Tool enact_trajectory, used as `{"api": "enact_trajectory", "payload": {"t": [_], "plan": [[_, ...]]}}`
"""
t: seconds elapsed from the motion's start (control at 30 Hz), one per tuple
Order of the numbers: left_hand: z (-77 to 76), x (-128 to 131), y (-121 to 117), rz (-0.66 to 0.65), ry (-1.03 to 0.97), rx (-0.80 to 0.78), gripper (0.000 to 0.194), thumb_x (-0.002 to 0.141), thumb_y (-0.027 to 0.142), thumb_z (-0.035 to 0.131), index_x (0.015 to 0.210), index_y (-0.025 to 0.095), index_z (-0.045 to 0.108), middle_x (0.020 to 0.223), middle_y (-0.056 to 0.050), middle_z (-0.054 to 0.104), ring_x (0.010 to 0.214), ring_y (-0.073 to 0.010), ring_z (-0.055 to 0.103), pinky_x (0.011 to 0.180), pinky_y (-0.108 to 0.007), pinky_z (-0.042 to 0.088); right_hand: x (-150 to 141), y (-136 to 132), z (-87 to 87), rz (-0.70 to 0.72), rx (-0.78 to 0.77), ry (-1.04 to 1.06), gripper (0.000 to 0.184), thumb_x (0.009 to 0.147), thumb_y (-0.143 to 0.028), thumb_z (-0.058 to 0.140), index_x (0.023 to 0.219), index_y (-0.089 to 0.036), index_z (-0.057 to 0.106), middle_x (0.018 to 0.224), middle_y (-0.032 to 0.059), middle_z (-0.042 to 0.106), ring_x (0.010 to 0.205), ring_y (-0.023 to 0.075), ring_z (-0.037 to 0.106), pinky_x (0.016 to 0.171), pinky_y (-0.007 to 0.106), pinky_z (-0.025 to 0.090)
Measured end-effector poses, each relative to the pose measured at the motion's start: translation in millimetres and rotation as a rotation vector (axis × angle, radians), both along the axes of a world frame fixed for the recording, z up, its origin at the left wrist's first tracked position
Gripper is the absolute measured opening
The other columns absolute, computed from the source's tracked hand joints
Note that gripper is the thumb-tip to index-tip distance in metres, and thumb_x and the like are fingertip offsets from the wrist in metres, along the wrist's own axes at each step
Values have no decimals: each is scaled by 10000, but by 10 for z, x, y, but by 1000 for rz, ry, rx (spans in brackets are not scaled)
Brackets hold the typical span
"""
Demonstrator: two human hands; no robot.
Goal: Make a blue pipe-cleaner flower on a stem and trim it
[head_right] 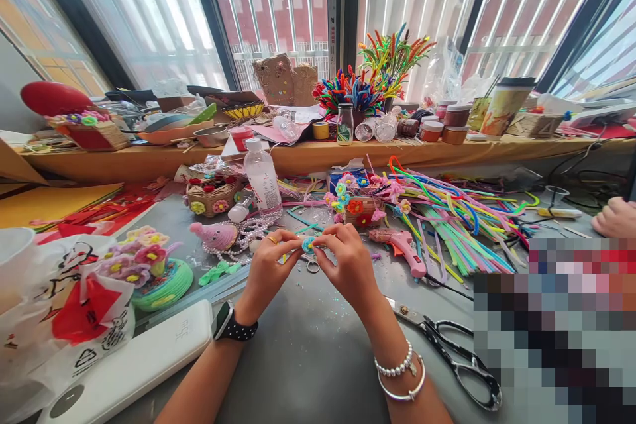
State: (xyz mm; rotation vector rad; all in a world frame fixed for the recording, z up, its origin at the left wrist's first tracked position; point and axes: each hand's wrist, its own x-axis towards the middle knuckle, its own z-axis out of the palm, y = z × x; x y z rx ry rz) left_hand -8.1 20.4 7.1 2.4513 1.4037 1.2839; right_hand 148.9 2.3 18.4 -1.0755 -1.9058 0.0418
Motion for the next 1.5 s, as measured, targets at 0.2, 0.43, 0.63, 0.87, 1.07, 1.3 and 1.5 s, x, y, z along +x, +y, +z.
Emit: {"api": "enact_trajectory", "payload": {"t": [0.2,0.43,0.63,0.87,1.07,1.3,1.5], "plan": [[6,12,-8,6,4,-14,141,732,217,539,813,212,654,757,-33,590,724,-162,516,675,-294,392,5,18,-13,11,2,-14,106,773,-178,496,803,-197,596,784,53,537,765,196,480,717,339,408],[-4,3,-4,-5,-15,0,140,735,206,535,813,210,652,757,-34,587,729,-162,516,679,-299,396,7,20,-21,11,5,-17,119,780,-169,482,813,-195,593,788,57,537,765,196,477,709,337,411],[-8,-4,-5,2,-6,-4,143,730,208,540,815,207,655,763,-38,590,734,-167,515,680,-306,396,-7,3,-6,-5,10,-2,104,768,-195,501,829,-187,585,804,63,528,781,201,479,728,339,404],[-4,-1,-1,2,-5,-5,145,733,210,536,812,199,657,766,-43,588,739,-169,515,679,-306,398,0,14,-14,-3,4,-32,94,779,-194,494,801,-189,585,792,58,529,767,198,472,713,330,405],[-8,3,-12,-16,-17,10,139,736,218,538,808,209,656,760,-37,589,735,-162,514,684,-306,391,-6,14,-15,12,18,-10,81,778,-174,497,778,-180,578,775,58,530,752,193,472,695,319,409],[5,3,-38,-38,-63,36,138,736,212,541,811,199,656,749,-38,583,733,-159,514,685,-309,389,-10,-7,9,33,23,25,72,779,-147,496,771,-158,567,774,59,526,746,180,471,691,306,405],[13,-2,-33,-70,-101,61,127,735,209,543,800,204,652,744,-35,579,728,-154,515,691,-311,395,-2,-19,27,48,19,42,73,780,-129,491,778,-164,555,786,58,522,751,181,469,685,306,406]]}}
